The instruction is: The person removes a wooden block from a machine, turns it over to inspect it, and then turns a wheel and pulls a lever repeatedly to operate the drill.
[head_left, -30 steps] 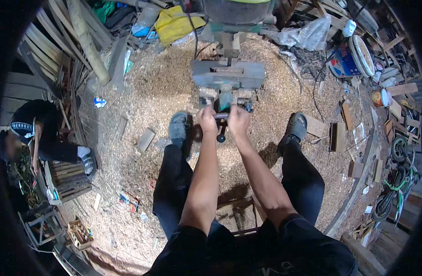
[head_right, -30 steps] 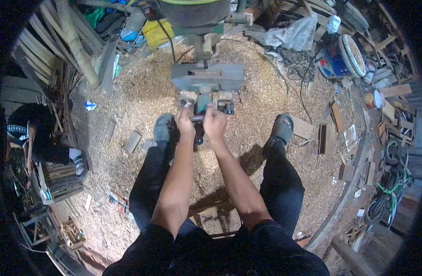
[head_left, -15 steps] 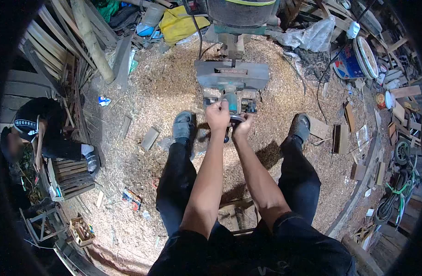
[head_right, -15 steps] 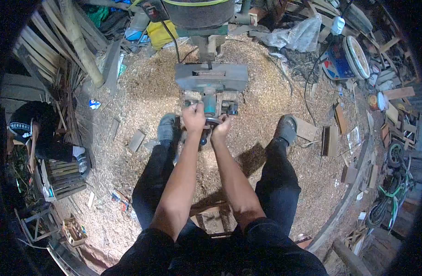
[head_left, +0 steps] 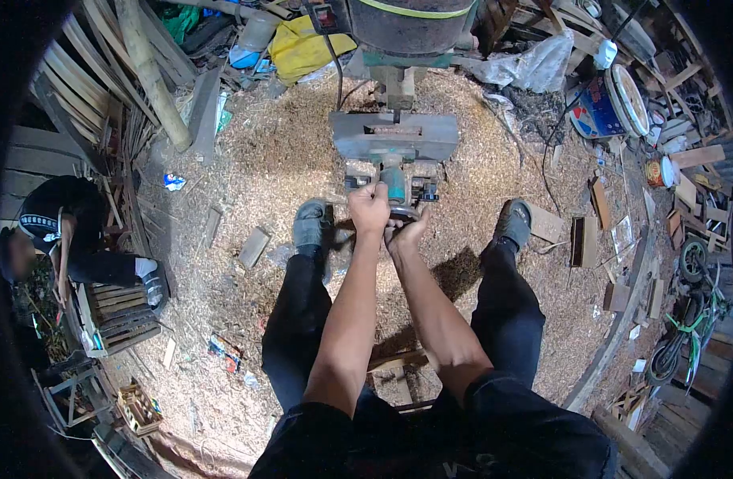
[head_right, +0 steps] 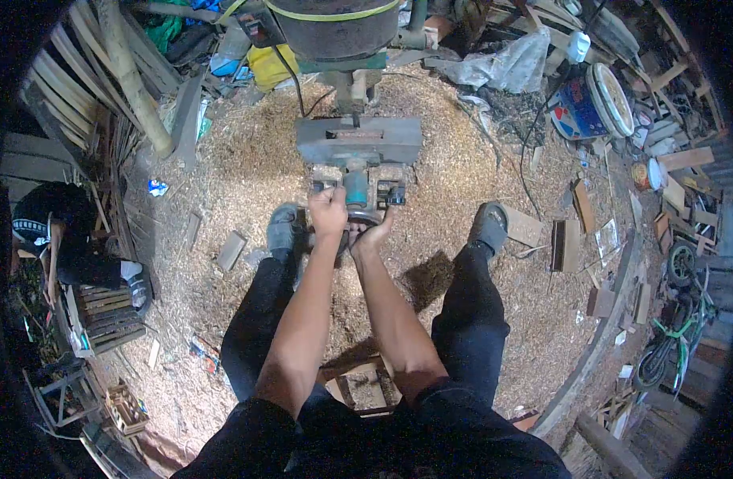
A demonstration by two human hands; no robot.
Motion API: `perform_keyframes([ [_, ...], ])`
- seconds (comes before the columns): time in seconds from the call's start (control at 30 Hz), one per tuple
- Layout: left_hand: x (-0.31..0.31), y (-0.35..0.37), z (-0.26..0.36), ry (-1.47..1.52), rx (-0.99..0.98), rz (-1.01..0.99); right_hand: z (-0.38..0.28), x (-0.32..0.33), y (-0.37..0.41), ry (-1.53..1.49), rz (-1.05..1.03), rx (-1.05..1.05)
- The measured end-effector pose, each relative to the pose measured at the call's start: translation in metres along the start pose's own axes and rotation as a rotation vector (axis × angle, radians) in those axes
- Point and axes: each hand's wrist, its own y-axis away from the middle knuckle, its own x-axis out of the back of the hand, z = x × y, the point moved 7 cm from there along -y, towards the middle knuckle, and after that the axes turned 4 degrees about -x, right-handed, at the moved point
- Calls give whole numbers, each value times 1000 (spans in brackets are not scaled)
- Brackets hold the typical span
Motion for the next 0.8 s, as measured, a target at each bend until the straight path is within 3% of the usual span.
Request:
perform_keyframes([
  [0.07,8,-2,3,-13,-94,19,-4,2,-10,102,-111,36],
  [0.1,17,-6,-19,59,-58,93,-21,-20,20,85,109,130],
  [0.13,20,-8,-16,136,-27,162,-41,-25,18,448,105,283],
  [0.17,20,-1,-25,349,155,151,-59,-30,19,815,104,428],
  [0.2,21,0,-35,462,171,185,-66,-34,23,1183,109,562],
  [0.23,19,-1,-42,532,203,151,-73,-60,49,1445,76,831],
  [0.27,20,-2,-50,599,234,123,-75,-66,54,1403,90,811],
  [0.33,23,5,-32,457,284,238,-73,-60,49,1337,105,743],
  [0.37,26,-2,-46,419,184,199,-68,-42,29,1237,102,527],
  [0.4,26,1,-47,413,260,124,-63,-40,27,1071,92,456],
  [0.47,33,0,-44,246,189,150,-55,-32,28,744,76,319],
  [0.6,5,16,39,-354,-426,82,-23,-35,31,189,-157,19],
  [0.67,9,16,33,-164,-272,104,-19,-19,10,172,-88,100],
  [0.73,10,3,17,-231,-290,56,-27,-14,8,283,8,158],
  [0.77,12,3,6,-268,-292,27,-19,-10,-1,253,-29,25],
  [0.8,14,8,-2,-181,-161,-12,-23,-7,9,310,-8,39],
])
